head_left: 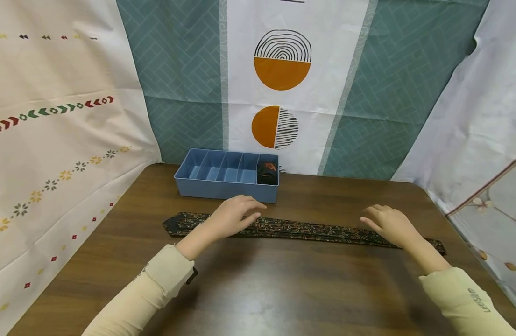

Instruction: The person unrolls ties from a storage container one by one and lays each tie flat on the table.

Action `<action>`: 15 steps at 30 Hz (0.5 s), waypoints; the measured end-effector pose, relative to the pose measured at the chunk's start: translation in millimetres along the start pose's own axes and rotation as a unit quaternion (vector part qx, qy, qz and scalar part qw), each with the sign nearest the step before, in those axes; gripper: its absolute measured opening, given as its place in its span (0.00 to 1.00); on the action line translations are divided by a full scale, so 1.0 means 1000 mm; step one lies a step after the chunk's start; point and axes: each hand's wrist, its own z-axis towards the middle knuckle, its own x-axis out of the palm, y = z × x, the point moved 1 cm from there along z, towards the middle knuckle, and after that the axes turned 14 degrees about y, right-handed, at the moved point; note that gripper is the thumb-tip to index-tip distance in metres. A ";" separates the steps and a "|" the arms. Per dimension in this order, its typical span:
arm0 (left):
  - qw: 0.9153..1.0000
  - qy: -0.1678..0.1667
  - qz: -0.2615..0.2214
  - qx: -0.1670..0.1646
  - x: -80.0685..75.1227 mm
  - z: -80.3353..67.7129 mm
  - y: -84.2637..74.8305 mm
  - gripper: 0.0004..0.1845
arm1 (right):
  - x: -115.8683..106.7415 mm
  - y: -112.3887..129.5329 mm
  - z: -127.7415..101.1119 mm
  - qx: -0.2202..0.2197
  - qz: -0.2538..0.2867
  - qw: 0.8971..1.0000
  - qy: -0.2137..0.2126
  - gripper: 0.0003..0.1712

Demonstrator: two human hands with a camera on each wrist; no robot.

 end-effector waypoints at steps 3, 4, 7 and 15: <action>0.999 -0.037 0.014 -0.007 -0.003 0.002 0.007 0.14 | -0.004 0.016 0.011 -0.023 0.004 1.000 -0.015 0.19; 0.999 -0.046 0.014 -0.012 -0.004 0.003 0.010 0.14 | -0.005 0.021 0.014 -0.031 0.005 0.999 -0.022 0.19; 0.997 -0.061 -0.003 -0.036 -0.006 0.005 0.021 0.17 | -0.008 0.037 0.024 -0.054 0.008 0.998 -0.042 0.18; 0.992 -0.073 -0.033 -0.094 -0.001 0.010 0.054 0.21 | -0.004 0.079 0.040 -0.108 0.032 0.992 -0.053 0.16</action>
